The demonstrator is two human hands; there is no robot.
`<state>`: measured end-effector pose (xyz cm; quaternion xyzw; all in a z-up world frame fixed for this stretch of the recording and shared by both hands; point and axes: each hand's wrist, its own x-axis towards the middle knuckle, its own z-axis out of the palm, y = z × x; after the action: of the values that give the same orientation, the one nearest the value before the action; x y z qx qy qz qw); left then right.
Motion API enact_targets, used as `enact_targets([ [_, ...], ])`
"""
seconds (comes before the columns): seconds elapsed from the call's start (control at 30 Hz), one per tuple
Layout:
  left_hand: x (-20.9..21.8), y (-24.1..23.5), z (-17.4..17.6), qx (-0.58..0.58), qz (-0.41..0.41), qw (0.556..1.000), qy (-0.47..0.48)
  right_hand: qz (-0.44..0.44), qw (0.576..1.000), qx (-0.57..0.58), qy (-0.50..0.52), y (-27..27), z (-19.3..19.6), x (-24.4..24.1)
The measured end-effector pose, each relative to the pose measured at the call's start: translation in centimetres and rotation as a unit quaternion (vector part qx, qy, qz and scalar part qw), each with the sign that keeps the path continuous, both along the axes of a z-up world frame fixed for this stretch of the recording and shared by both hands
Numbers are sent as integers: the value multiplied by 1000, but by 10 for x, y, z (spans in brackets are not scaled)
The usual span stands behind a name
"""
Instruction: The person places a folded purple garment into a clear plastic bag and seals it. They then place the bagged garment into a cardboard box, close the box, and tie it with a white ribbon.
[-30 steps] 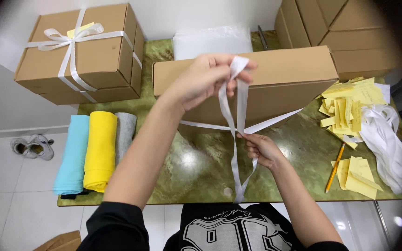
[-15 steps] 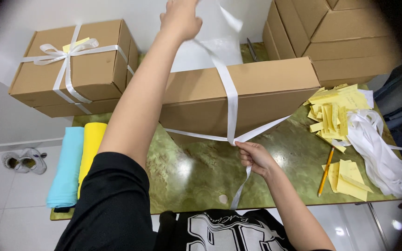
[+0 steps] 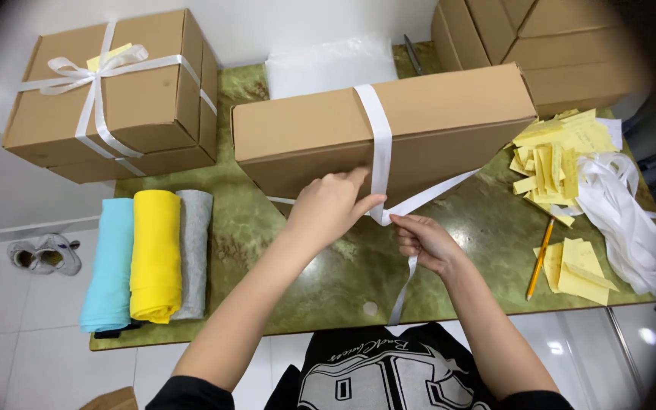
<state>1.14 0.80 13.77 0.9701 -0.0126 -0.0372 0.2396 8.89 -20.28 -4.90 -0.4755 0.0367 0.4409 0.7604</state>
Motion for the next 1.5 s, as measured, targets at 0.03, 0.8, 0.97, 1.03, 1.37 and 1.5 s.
enact_targets([
  [0.03,3,0,-14,-2,-2,1000,4,-2,1000,-2,4,0,2,-2],
  [0.8,58,47,42,-133,-96,978,-132,112,978,-106,-144,-2,55,-3],
  [0.97,72,52,28,-149,-50,975,-155,101,982,-59,-147,10,4,8],
  [1.03,77,54,22,-177,-38,969,-168,90,984,-40,-146,17,-10,10],
  [1.37,87,50,9,-114,-21,955,-274,-1,984,8,-177,46,-51,21],
  [1.5,92,45,5,-112,-12,945,-306,-18,975,31,-220,57,-63,30],
])
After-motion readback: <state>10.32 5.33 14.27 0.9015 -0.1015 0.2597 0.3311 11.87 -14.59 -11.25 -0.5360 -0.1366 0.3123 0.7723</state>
